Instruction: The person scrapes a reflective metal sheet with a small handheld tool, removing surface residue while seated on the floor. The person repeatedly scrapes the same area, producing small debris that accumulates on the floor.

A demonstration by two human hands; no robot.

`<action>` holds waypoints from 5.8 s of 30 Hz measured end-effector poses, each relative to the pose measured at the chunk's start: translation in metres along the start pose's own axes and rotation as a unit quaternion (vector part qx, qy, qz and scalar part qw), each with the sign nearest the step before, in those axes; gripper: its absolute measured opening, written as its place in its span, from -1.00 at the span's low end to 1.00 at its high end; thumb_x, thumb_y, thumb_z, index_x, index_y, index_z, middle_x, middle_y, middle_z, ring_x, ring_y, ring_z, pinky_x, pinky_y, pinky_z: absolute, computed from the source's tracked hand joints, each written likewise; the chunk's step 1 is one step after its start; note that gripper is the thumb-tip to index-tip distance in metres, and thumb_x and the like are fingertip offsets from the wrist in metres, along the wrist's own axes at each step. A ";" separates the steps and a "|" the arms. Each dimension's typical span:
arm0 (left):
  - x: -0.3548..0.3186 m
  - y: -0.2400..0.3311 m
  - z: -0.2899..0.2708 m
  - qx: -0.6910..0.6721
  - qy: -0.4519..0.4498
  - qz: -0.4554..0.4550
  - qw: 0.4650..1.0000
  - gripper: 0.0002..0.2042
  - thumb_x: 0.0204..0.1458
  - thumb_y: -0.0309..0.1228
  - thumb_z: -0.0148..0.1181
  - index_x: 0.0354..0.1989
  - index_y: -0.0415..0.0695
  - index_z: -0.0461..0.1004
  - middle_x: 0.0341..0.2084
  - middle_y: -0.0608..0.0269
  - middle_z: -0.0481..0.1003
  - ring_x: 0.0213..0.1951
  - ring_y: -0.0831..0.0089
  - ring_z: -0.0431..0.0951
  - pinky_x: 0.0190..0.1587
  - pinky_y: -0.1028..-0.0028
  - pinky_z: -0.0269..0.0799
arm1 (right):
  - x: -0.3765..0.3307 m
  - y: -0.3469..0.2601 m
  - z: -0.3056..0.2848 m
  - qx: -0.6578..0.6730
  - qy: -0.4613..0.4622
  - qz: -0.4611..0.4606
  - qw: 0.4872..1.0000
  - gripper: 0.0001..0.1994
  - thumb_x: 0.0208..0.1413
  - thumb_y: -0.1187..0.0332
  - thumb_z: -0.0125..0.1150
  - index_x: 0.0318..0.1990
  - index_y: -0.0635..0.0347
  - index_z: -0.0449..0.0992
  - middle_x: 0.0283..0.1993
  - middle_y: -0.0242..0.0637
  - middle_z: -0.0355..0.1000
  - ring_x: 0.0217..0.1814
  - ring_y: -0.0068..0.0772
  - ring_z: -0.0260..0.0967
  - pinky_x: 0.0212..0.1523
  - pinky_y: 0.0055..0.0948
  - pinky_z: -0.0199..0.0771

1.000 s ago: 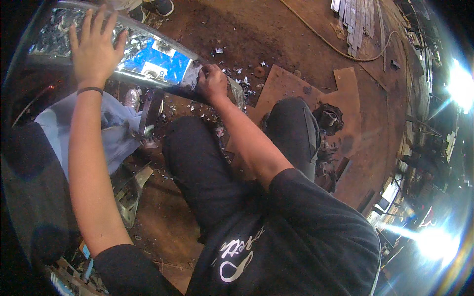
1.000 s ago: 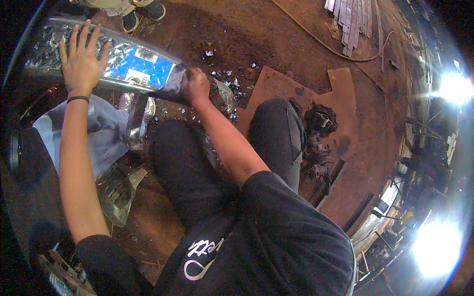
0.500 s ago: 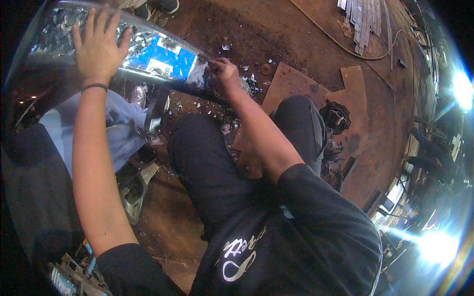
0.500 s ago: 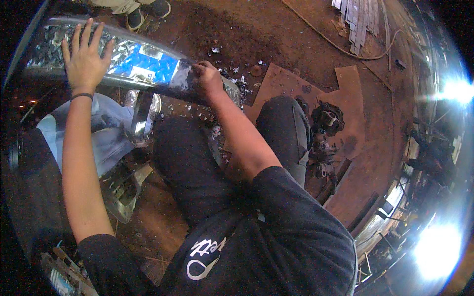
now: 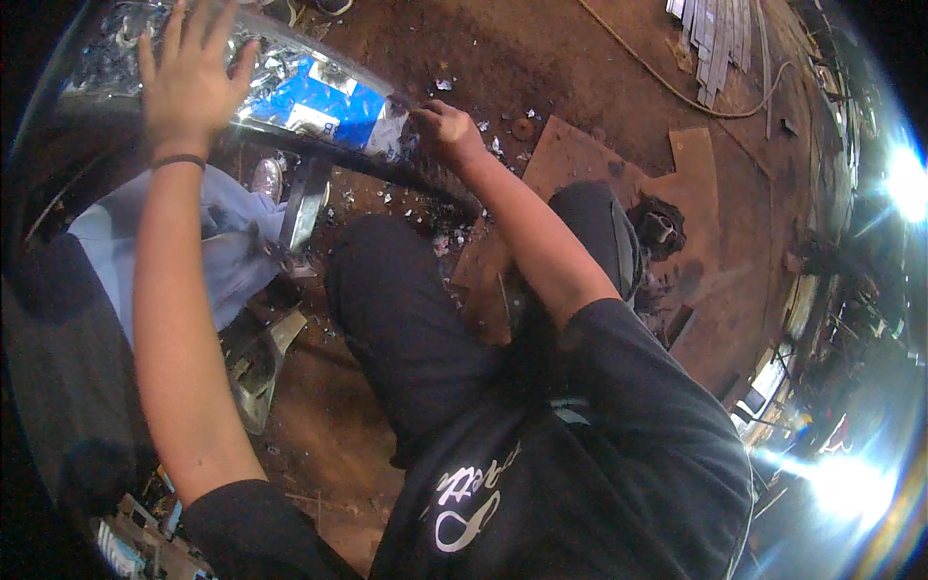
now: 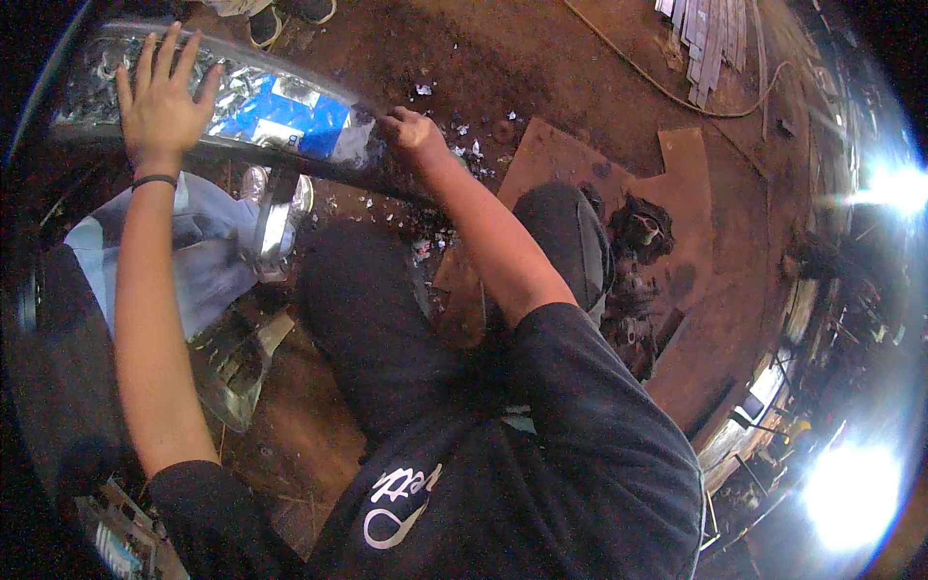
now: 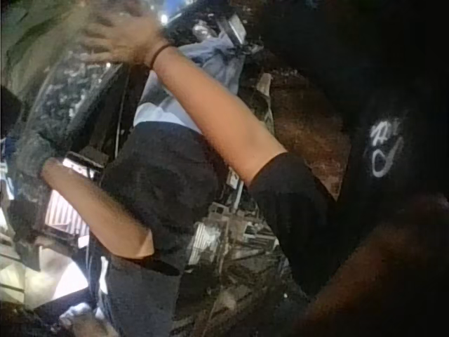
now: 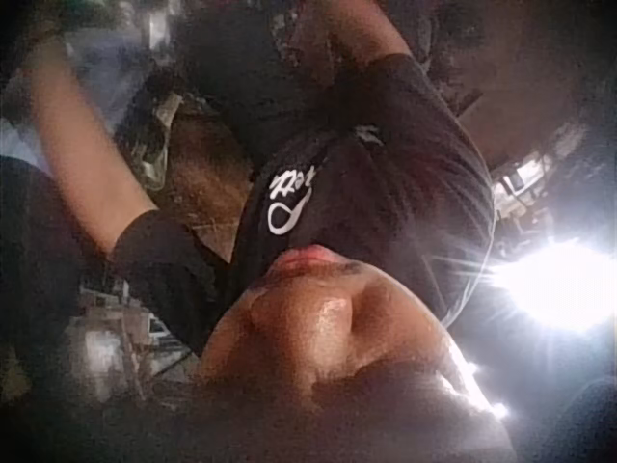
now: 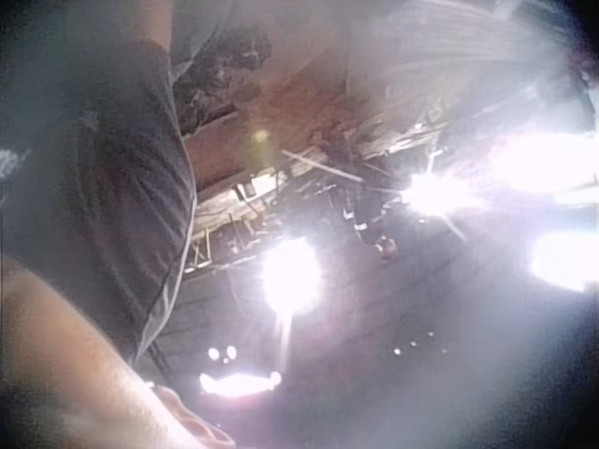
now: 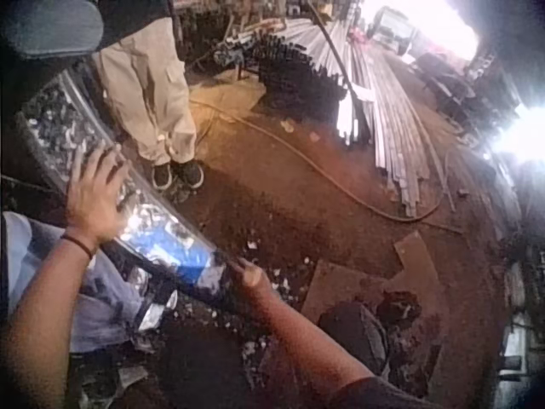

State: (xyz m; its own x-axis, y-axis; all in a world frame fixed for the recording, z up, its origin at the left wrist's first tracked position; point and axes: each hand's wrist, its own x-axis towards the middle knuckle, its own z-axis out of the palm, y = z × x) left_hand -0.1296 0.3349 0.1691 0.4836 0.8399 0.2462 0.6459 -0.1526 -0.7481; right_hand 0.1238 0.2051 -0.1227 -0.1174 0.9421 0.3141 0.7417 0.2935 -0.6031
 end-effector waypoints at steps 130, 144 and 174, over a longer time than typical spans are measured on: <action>0.003 0.006 -0.006 0.010 0.005 0.001 1.000 -0.48 0.24 0.14 0.07 0.36 0.35 0.40 0.43 0.51 0.27 0.45 0.34 0.21 0.44 -0.09 0.03 | 0.013 -0.053 0.005 0.218 0.166 0.405 0.872 -0.32 -0.06 0.40 0.50 0.18 0.23 0.20 -0.22 -0.15 0.66 -0.06 0.02 0.60 0.01 -0.13 0.51; 0.003 0.000 -0.004 0.014 -0.008 0.006 1.000 -0.46 0.25 0.14 0.04 0.36 0.30 0.40 0.45 0.50 0.25 0.47 0.34 0.18 0.46 -0.07 -0.01 | 0.018 -0.051 0.011 0.221 0.124 0.431 0.866 -0.35 -0.05 0.44 0.49 0.17 0.25 0.22 -0.23 -0.25 0.68 -0.12 -0.18 0.62 0.02 -0.22 0.51; 0.004 0.003 -0.005 -0.017 0.007 0.000 1.000 -0.48 0.24 0.12 0.07 0.35 0.31 0.41 0.44 0.50 0.26 0.46 0.35 0.19 0.48 -0.05 -0.02 | 0.020 -0.022 0.004 0.117 0.052 0.365 0.922 -0.28 -0.06 0.36 0.48 0.24 0.15 0.20 -0.23 -0.04 0.63 -0.10 0.16 0.58 -0.05 0.00 0.56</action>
State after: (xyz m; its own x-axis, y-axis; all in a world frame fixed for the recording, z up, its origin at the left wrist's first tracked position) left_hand -0.1224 0.3353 0.1712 0.4915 0.8330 0.2540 0.6648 -0.1705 -0.7272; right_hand 0.1027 0.2178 -0.1065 0.4301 0.8853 -0.1768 0.4330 -0.3741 -0.8201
